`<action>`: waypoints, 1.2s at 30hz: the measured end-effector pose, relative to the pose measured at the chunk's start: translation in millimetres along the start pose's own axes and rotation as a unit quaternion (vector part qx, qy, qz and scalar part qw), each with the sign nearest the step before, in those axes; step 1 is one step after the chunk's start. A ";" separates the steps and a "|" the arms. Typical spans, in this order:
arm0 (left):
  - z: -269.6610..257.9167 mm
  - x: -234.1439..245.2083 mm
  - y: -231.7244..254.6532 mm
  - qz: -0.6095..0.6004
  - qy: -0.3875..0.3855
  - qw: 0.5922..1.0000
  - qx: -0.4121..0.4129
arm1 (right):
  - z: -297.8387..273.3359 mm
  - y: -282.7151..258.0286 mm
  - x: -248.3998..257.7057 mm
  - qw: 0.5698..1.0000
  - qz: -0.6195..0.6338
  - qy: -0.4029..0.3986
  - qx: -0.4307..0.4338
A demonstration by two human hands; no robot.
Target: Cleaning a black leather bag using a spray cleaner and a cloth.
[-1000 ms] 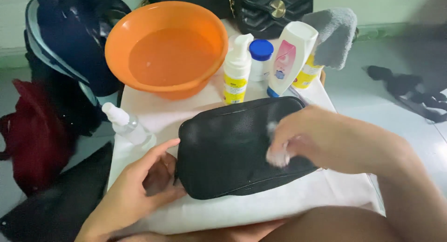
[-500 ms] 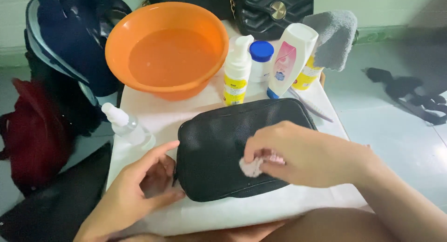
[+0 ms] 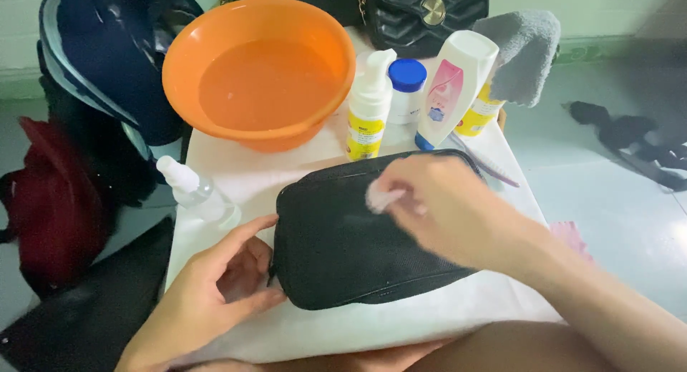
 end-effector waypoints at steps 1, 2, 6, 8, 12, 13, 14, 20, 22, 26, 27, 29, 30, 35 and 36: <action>0.4 0.7 -0.3 -0.006 0.002 1.000 -0.019 | 0.5 -7.7 -3.8 0.996 0.058 -0.030 0.059; 0.2 0.6 -1.8 -0.006 0.002 1.000 -0.019 | -0.2 -9.3 -6.2 0.996 0.058 -0.030 0.060; 0.3 1.8 -4.5 -0.027 0.002 0.999 -0.031 | -4.1 -18.0 -8.6 0.971 0.144 -0.101 0.159; -0.3 2.0 -1.5 -0.047 -0.004 0.998 -0.036 | -4.0 -15.1 -4.3 0.973 0.159 -0.071 0.154; -4.1 1.5 3.9 -0.024 0.003 1.000 0.003 | 0.6 -2.2 -1.0 0.990 0.051 0.091 0.091; -4.5 1.6 4.9 -0.018 0.002 1.000 0.007 | 1.6 0.3 -2.2 0.992 0.025 0.102 0.071; -4.6 2.1 3.5 -0.018 0.004 1.000 0.007 | 1.7 -2.2 -4.5 0.992 0.025 0.102 0.073; -5.0 2.4 3.4 -0.048 0.002 0.999 -0.015 | 0.6 -22.5 -17.2 0.979 0.123 -0.091 0.138; -5.7 2.5 6.9 -0.031 0.008 0.999 0.012 | 1.3 -28.6 -15.7 0.973 0.128 -0.098 0.162; -2.4 1.5 -3.5 -0.054 0.007 0.997 -0.046 | 2.1 -20.6 -12.4 0.978 0.113 -0.040 0.173; -1.7 1.3 -4.6 -0.061 0.000 0.997 -0.047 | 2.6 -17.7 -9.3 0.981 0.094 0.006 0.170; 0.2 0.7 -1.7 -0.069 -0.007 0.996 -0.049 | 3.5 -12.1 -5.0 0.982 0.074 0.053 0.166; 1.3 0.4 1.6 -0.051 -0.001 0.998 -0.039 | 3.7 -9.3 -2.8 0.981 0.050 0.085 0.165; 13.6 -2.7 16.5 -0.008 0.033 0.995 -0.095 | 10.7 -3.9 -4.3 0.979 -0.046 0.145 0.135; 15.6 -4.5 18.3 0.015 0.025 0.990 -0.136 | 12.6 -8.2 -5.4 0.978 -0.033 0.144 0.146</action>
Point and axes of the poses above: each hand's wrist, its own z-axis towards the middle knuckle, its own x-axis out of the back of the hand, y = z × x, the point moved 2 cm from there along z, towards the middle knuckle, and after that the axes turned 1 degree about x, right-handed, at the moved point
